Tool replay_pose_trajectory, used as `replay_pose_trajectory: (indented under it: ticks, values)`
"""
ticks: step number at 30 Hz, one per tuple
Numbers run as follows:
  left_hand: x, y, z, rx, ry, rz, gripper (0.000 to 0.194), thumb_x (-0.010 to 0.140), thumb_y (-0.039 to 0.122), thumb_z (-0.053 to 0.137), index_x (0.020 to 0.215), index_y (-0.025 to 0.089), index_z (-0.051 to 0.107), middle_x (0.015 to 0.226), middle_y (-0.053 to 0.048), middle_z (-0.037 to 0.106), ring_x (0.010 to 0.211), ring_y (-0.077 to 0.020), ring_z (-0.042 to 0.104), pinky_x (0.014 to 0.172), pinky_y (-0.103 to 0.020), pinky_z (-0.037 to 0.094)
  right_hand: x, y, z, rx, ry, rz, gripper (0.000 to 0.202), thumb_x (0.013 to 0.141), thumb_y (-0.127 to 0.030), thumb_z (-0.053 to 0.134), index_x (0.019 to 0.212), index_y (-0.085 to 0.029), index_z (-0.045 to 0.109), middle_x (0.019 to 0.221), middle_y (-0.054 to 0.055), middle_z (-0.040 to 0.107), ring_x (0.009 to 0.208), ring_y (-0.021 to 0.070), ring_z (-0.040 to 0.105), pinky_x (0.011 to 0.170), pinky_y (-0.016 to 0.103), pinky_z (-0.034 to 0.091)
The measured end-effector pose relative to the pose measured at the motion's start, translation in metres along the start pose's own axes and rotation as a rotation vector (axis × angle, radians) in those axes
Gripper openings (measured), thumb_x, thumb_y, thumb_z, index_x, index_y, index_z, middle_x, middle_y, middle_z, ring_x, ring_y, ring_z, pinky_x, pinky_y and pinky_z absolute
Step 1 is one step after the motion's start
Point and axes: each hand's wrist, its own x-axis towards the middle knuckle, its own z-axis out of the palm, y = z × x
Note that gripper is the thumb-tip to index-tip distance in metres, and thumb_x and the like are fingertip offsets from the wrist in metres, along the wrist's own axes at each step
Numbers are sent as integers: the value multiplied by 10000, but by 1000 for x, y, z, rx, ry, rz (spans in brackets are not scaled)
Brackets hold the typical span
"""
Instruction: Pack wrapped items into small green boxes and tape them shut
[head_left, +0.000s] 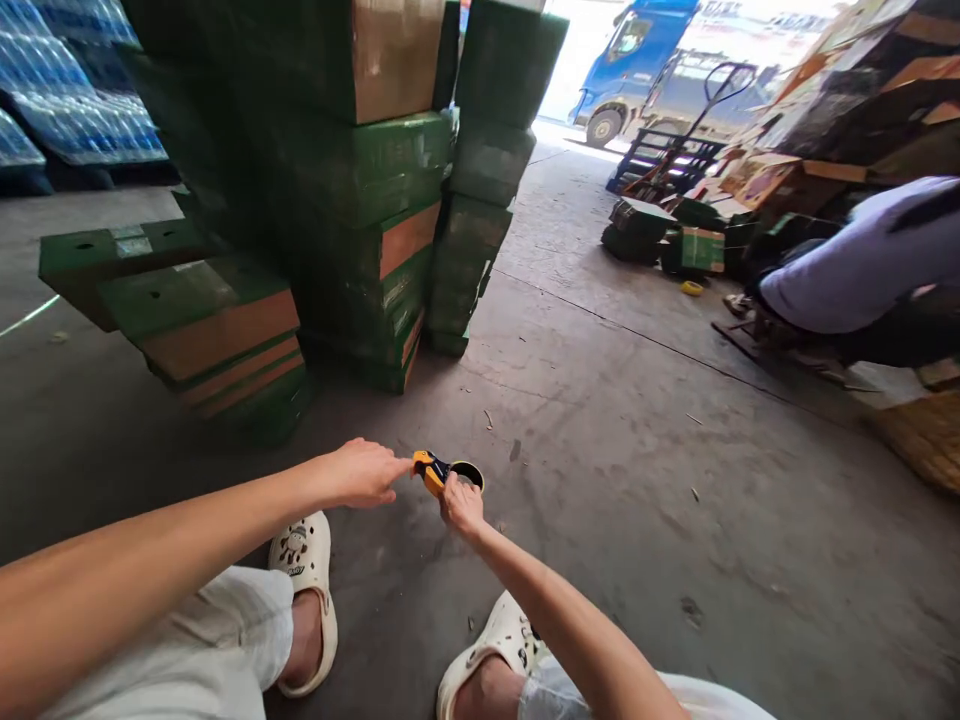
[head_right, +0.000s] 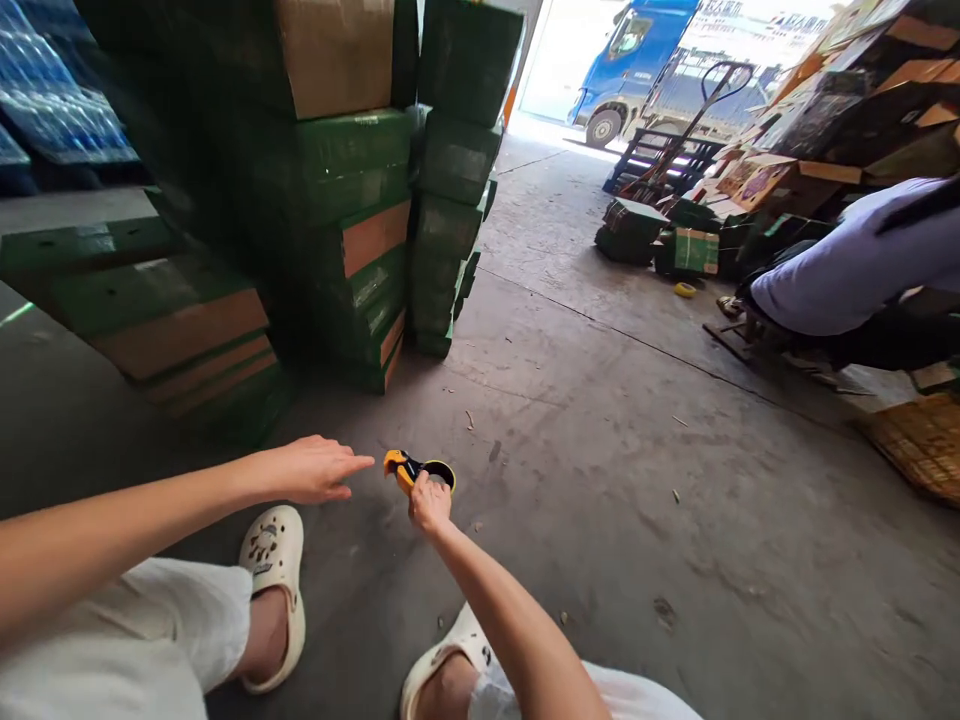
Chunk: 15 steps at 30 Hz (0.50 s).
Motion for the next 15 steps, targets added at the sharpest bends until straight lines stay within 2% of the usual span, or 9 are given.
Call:
replay_pose_trajectory:
  ticks: [2,5,9,12,15]
  values:
    - [6,5,15,7,-103,43,534,862,348,645,1392,283,656,1239,-167,756,1133,-384,725,885,-446,554,10,20,14,-70,-18,35,489,966,-102,516,1447,-16,516,1309,288,688,1288,338,629,1107,388,341]
    - [19,18,38,-37,-206,141,476,819,361,685,1285,269,719,1151,-191,772,1038,-421,742,821,-491,561,17,48,25,-130,-60,73,518,989,-98,453,1500,-19,474,1336,282,678,1300,330,618,1103,384,344]
    - [48,37,64,-126,-207,199,400,759,361,772,1155,299,769,1115,-161,787,1003,-406,747,835,-498,568,13,67,29,-145,-100,77,551,1005,-139,463,1543,-23,427,1377,309,643,1316,355,602,1103,421,353]
    - [75,41,67,-53,-274,147,383,722,295,806,1104,323,789,1081,-111,806,985,-348,755,851,-447,575,7,66,18,-109,-108,53,492,1011,-203,522,1483,-65,500,1373,290,648,1291,351,626,1042,400,417]
    - [100,42,49,31,-273,115,402,676,262,827,1073,324,800,1007,-75,822,946,-314,761,834,-405,585,-8,57,-12,-31,-98,16,371,1039,-303,536,1346,-106,604,1289,230,712,1189,308,694,922,334,488]
